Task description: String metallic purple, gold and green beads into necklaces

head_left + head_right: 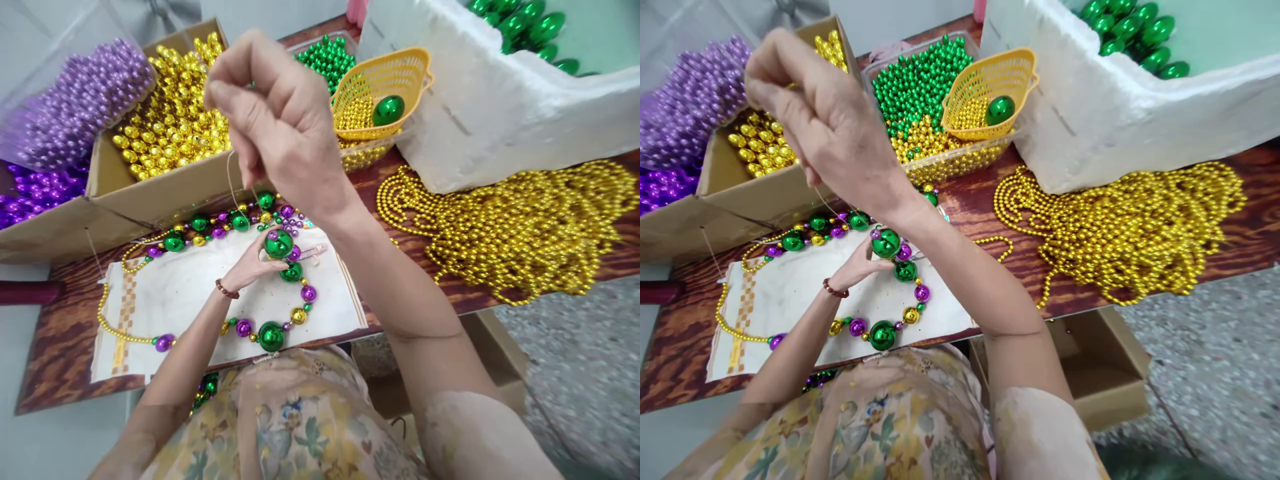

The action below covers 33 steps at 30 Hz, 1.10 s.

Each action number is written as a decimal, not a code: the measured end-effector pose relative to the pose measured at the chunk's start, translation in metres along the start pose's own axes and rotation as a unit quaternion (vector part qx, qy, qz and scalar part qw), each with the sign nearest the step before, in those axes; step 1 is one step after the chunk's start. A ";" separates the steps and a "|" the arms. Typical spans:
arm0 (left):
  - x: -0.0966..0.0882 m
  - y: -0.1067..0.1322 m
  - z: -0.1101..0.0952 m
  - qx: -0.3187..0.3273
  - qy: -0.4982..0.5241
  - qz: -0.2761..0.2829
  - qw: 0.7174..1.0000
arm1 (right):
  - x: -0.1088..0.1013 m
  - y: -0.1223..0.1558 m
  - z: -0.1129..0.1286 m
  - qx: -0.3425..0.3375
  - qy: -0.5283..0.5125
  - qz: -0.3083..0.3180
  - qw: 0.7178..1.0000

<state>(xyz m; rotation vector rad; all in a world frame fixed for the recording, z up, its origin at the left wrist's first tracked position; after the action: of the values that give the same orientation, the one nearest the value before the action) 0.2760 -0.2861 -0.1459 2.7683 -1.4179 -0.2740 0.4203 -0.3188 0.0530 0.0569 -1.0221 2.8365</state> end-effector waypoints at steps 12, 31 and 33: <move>0.030 0.012 -0.018 -0.062 0.101 0.021 0.993 | -0.068 -0.003 -0.014 0.021 0.079 -0.113 0.990; 0.013 0.024 -0.031 -0.146 0.232 0.029 0.961 | -0.190 0.097 -0.091 0.097 0.058 -0.349 0.930; 0.013 0.024 -0.025 -0.156 0.212 0.032 0.964 | -0.188 0.108 -0.088 0.115 0.055 -0.357 0.926</move>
<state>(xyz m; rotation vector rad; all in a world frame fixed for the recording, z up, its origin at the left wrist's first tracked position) 0.2685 -0.3122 -0.1205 2.3385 -1.2285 0.0901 0.5935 -0.3650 -0.0980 0.2367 -0.4913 2.2322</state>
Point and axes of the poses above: each hand's wrist, its own y-axis away from the middle knuckle, its own x-axis out of the palm, z = x × y, the point moved 2 cm from there along -y, towards the middle knuckle, and after that the axes turned 3 degrees about z, right-handed, at the moved point
